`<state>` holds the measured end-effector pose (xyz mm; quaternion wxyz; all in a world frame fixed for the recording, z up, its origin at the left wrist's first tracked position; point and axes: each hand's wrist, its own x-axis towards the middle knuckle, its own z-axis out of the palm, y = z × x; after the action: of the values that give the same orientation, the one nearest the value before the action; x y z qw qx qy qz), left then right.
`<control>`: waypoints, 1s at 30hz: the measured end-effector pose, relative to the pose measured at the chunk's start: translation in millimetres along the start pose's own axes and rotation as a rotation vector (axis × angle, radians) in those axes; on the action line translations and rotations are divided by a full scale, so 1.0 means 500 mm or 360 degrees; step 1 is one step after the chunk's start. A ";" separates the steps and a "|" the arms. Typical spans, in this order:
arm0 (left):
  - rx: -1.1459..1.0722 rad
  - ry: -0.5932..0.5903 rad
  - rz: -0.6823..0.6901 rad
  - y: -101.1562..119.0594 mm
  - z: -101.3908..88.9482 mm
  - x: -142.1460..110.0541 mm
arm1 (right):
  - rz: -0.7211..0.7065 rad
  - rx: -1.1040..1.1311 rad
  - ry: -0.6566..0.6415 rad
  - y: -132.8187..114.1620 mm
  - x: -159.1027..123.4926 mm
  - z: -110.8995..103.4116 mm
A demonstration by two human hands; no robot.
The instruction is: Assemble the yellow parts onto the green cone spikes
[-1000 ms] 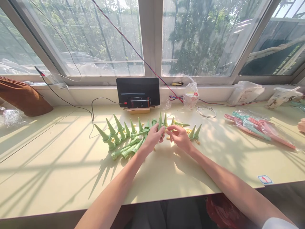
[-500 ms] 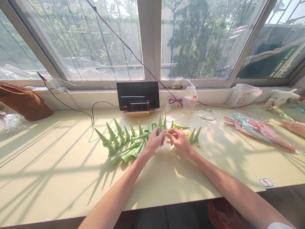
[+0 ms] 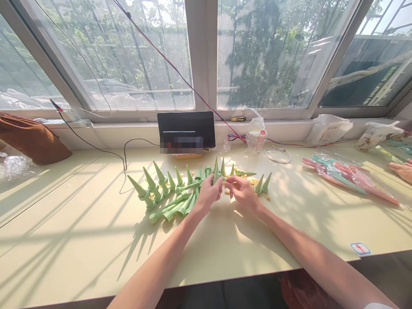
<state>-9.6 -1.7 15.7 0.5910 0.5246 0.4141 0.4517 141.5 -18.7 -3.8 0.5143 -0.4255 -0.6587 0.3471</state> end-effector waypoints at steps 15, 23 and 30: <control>-0.0143 0.0047 -0.0063 0.005 0.007 -0.003 | -0.0046 0.0086 0.0031 0.008 0.000 0.002; -0.0187 0.0037 -0.0036 0.000 0.009 -0.002 | -0.0028 0.0078 0.0035 0.006 -0.001 0.002; -0.0147 0.0034 -0.0029 0.002 0.016 -0.004 | -0.0006 -0.0057 0.0028 0.000 -0.003 -0.004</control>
<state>-2.3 -5.3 17.5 0.6142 0.4882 0.4038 0.4705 143.8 -20.1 -4.2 0.5130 -0.4365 -0.6611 0.3306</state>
